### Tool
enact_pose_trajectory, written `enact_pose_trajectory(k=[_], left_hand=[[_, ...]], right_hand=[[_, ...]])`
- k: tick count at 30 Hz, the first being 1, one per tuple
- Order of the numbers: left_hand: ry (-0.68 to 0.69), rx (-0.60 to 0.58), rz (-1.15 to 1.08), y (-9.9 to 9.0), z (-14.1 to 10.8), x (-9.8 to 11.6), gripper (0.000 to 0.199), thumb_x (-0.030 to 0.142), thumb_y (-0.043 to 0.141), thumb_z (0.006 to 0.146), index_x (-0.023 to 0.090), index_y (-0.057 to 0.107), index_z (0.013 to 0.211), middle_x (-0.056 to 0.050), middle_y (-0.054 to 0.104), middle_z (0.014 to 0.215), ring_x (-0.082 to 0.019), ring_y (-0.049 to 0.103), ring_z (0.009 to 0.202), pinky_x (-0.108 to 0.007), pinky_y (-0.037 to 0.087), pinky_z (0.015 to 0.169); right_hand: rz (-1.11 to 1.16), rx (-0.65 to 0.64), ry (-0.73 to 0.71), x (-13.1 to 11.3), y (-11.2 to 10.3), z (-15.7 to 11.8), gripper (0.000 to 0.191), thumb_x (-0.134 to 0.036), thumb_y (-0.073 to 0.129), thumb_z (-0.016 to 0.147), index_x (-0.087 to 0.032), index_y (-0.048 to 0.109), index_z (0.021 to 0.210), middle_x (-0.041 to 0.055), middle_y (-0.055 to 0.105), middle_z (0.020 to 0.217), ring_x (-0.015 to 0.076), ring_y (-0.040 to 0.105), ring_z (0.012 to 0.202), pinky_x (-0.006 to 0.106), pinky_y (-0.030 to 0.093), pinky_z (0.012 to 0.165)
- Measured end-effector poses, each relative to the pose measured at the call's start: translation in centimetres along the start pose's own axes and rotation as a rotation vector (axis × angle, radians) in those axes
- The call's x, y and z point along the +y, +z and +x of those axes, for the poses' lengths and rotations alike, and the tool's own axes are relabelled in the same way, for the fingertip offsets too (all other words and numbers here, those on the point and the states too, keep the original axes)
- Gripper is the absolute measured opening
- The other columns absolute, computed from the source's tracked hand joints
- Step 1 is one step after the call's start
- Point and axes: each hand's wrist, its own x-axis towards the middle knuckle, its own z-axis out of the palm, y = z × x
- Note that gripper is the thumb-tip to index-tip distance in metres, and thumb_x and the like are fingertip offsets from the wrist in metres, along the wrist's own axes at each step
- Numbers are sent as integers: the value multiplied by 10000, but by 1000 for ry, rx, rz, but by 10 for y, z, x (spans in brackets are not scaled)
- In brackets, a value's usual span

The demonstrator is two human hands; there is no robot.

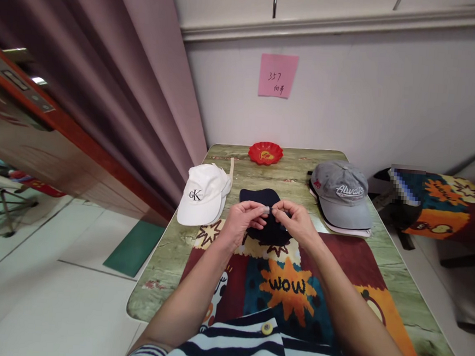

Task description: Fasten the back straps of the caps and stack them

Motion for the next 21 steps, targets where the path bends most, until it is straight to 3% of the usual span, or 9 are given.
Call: enact_pose_trajectory(k=[5,11,21], left_hand=[[13,26,-15,3,2,0,449,394,918,591,126,688,868,-49,735,710,-128,666,575,-227,542,548],[29,27,-8,4,2,1,410,386,889,624,129,688,872,-39,721,709,-128,668,590,-230,545,565],[41,56,-4,2,2,1,325,323,879,612,134,720,824,-42,734,782,-134,694,695,-236,577,660]], right_hand=[[29,-7,4,0,2,1,239,-422,636,843,-193,701,856,-11,605,656,144,519,631,268,385,610],[32,41,9,9,4,3,241,-430,633,856,-204,715,863,8,649,725,160,557,686,267,424,623],[13,13,24,6,4,2,251,-433,651,845,-191,716,830,2,639,687,139,505,604,269,361,569]])
